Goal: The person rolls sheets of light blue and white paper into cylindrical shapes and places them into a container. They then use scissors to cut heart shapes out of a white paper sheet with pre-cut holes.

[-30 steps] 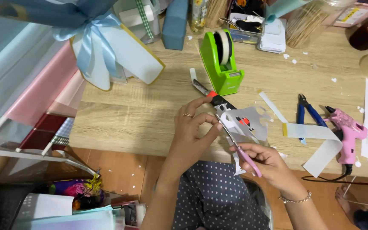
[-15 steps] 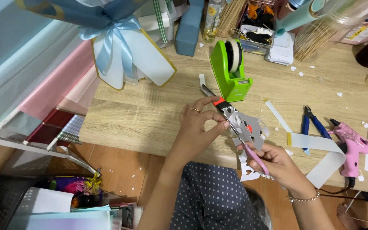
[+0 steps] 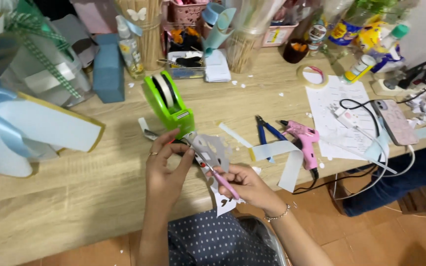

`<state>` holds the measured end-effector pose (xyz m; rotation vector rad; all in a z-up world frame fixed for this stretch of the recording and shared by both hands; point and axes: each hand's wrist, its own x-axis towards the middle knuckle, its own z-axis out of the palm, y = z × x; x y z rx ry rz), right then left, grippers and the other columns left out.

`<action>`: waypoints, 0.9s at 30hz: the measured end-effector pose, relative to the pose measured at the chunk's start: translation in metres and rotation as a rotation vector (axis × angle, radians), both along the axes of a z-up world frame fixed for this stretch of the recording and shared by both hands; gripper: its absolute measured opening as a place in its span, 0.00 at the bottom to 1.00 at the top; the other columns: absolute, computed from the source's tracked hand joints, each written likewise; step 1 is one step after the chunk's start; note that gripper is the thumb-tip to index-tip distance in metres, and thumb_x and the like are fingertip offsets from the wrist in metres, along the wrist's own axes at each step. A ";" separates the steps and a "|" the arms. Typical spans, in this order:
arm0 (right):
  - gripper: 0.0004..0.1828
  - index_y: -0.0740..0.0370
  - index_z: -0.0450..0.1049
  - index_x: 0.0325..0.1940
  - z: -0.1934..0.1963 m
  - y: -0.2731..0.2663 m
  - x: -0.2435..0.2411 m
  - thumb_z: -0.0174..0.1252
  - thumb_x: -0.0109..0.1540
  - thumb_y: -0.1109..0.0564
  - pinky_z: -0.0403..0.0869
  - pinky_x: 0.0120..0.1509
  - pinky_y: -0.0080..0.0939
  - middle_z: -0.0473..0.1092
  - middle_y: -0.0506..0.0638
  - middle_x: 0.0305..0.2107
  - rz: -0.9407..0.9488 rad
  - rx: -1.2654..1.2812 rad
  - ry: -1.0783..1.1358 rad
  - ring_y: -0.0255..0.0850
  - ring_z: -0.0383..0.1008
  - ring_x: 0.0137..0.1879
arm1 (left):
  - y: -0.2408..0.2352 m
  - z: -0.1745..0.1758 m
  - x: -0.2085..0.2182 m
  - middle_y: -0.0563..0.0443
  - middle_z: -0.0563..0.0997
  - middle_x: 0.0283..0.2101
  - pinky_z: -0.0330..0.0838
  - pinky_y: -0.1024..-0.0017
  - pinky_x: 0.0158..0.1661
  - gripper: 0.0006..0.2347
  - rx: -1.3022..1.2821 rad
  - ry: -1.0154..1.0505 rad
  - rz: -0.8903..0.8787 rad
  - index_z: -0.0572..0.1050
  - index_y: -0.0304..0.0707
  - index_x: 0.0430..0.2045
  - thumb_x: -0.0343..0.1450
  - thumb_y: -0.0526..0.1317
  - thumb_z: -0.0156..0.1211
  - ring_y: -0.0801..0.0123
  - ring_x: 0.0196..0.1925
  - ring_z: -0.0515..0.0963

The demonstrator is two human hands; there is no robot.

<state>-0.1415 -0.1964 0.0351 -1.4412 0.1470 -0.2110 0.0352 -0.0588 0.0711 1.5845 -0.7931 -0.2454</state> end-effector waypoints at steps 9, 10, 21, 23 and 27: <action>0.22 0.63 0.74 0.62 0.005 0.008 0.009 0.65 0.64 0.59 0.66 0.32 0.21 0.71 0.38 0.26 -0.004 -0.005 -0.012 0.24 0.63 0.27 | 0.006 -0.003 -0.003 0.50 0.76 0.60 0.62 0.62 0.66 0.02 0.014 0.110 0.025 0.80 0.44 0.28 0.70 0.39 0.62 0.65 0.65 0.73; 0.22 0.64 0.74 0.61 0.007 0.009 0.010 0.66 0.63 0.59 0.65 0.31 0.21 0.70 0.39 0.26 -0.011 0.004 0.003 0.25 0.63 0.27 | 0.007 -0.004 -0.003 0.50 0.76 0.60 0.62 0.61 0.66 0.03 0.006 0.118 0.024 0.79 0.44 0.29 0.70 0.40 0.62 0.64 0.66 0.73; 0.27 0.69 0.74 0.58 0.011 0.008 0.011 0.67 0.61 0.49 0.65 0.29 0.22 0.66 0.38 0.20 -0.194 0.056 -0.078 0.26 0.62 0.24 | 0.020 0.004 -0.020 0.53 0.79 0.58 0.59 0.59 0.68 0.05 0.063 0.193 0.016 0.78 0.45 0.27 0.71 0.42 0.61 0.64 0.69 0.72; 0.25 0.66 0.75 0.55 0.011 0.009 0.008 0.65 0.62 0.45 0.74 0.35 0.20 0.68 0.39 0.19 -0.192 -0.032 -0.065 0.26 0.66 0.23 | 0.019 -0.004 -0.020 0.51 0.79 0.58 0.59 0.61 0.67 0.04 0.034 0.117 0.022 0.78 0.44 0.28 0.71 0.41 0.61 0.64 0.67 0.73; 0.29 0.70 0.72 0.61 0.006 0.011 0.004 0.68 0.61 0.52 0.75 0.33 0.25 0.74 0.45 0.23 -0.215 0.091 -0.070 0.29 0.71 0.26 | 0.017 0.002 -0.026 0.52 0.78 0.59 0.58 0.59 0.68 0.04 0.069 0.179 -0.004 0.79 0.44 0.29 0.71 0.42 0.61 0.65 0.69 0.72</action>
